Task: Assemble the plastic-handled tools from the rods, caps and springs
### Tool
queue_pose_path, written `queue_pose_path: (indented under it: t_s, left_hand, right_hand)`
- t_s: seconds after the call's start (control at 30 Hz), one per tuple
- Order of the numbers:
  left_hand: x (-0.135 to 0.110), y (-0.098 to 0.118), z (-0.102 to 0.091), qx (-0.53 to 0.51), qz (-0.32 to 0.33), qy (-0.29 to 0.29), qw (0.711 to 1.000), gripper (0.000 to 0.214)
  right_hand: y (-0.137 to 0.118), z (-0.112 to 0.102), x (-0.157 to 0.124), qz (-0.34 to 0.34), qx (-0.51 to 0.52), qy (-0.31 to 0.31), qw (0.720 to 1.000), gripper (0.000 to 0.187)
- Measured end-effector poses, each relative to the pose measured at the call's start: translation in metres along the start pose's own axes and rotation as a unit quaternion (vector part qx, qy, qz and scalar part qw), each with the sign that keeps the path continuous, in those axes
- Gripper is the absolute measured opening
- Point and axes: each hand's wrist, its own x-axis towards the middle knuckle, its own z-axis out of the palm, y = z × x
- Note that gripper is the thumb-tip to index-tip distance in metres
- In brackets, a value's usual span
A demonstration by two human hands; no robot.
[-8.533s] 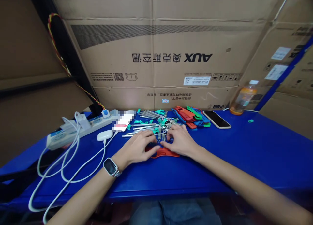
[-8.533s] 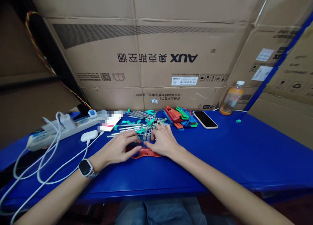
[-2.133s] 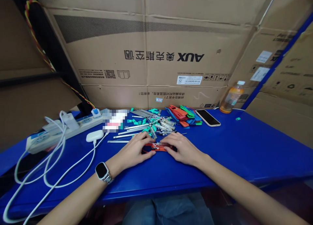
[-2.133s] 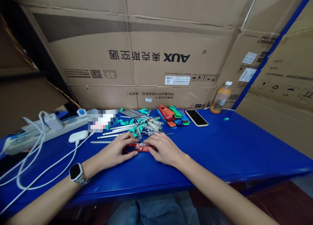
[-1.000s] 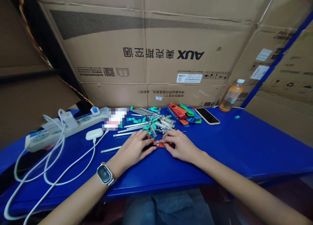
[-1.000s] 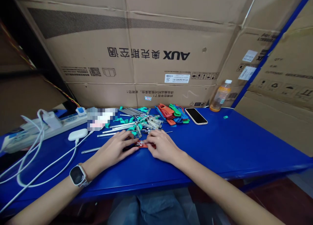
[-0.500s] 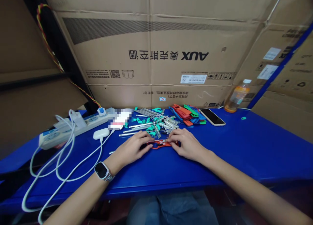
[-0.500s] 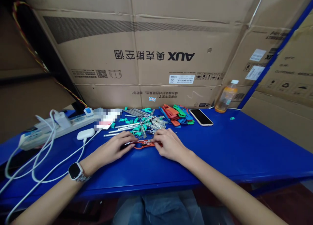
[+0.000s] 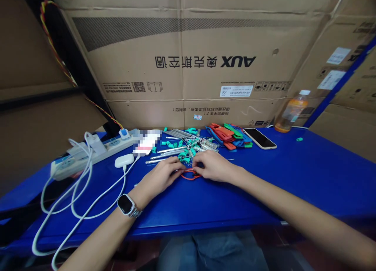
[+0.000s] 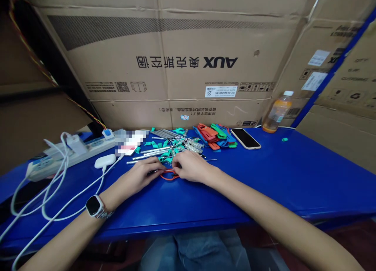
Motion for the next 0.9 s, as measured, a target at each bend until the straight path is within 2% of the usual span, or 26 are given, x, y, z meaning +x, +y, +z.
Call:
queue_pose_path:
  t_s: [0.33, 0.53, 0.7, 0.77, 0.9]
  left_hand:
    - [0.0, -0.002, 0.002, 0.01, -0.006, -0.005, 1.0, 0.019]
    - [-0.004, -0.005, -0.005, 0.049, 0.043, -0.04, 0.997, 0.025]
    - [-0.011, -0.008, -0.007, 0.049, 0.073, -0.035, 0.996, 0.033]
    - [-0.013, -0.009, -0.007, 0.028, 0.061, -0.03, 0.997, 0.033]
    - [-0.012, -0.012, -0.009, -0.026, -0.003, -0.011, 1.0, 0.028]
  right_hand:
    - [0.006, 0.004, 0.008, 0.048, 0.075, -0.028, 0.996, 0.015]
    - [0.006, 0.007, 0.007, 0.053, 0.071, -0.002, 0.996, 0.013]
    - [0.007, 0.007, 0.004, 0.053, 0.082, -0.001, 0.995, 0.011]
    - [0.008, 0.006, 0.002, 0.049, 0.082, 0.002, 0.995, 0.011]
    - [0.009, 0.005, 0.0, 0.048, 0.076, 0.004, 0.996, 0.011]
